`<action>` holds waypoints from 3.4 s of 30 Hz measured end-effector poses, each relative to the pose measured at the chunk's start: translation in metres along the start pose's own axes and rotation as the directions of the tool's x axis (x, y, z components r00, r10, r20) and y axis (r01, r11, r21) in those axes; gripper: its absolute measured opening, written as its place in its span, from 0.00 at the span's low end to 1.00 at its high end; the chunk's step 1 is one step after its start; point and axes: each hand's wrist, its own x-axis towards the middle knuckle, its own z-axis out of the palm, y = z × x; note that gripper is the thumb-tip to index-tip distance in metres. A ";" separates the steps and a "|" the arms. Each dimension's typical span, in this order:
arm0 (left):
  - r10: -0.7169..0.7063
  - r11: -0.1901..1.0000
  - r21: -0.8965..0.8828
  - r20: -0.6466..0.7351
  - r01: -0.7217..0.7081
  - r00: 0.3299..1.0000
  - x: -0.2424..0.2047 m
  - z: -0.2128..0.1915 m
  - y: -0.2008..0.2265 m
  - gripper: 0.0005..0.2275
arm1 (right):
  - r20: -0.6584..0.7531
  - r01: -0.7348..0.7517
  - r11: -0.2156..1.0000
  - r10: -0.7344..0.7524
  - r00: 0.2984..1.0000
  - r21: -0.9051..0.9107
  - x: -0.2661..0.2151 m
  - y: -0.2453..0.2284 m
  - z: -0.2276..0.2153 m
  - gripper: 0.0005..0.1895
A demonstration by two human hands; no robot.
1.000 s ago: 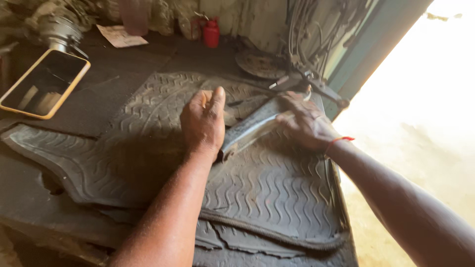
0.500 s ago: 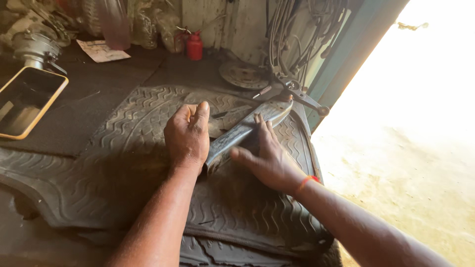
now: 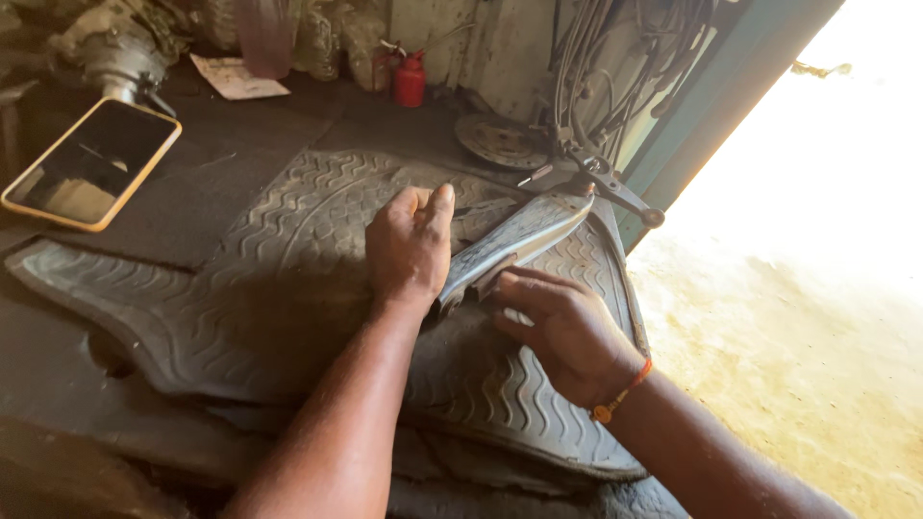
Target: The person holds a metal rod on a workbench and uses a metal file to smooth its surface. They repeatedly file the rod, adjusting its position and orientation to work on different sides.
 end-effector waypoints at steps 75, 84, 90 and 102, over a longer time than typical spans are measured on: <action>-0.062 0.969 0.246 0.254 -0.002 0.965 -0.017 -0.006 -0.045 0.25 | 0.676 0.479 -0.517 -0.692 0.254 -0.710 0.130 0.012 -0.068 0.22; -0.019 0.982 0.187 -0.041 0.026 0.999 -0.023 -0.001 -0.051 0.25 | 0.810 0.729 -0.462 -0.544 0.216 -0.505 0.077 0.042 -0.046 0.23; 0.011 0.972 0.233 -0.089 0.010 0.996 -0.008 0.004 -0.067 0.27 | 0.729 0.549 -0.515 -0.618 0.294 -0.658 0.094 0.021 -0.063 0.24; 0.015 0.974 0.224 -0.120 0.012 0.993 0.001 0.004 -0.080 0.27 | 0.794 0.567 -0.576 -0.543 0.274 -0.589 0.109 0.018 -0.067 0.26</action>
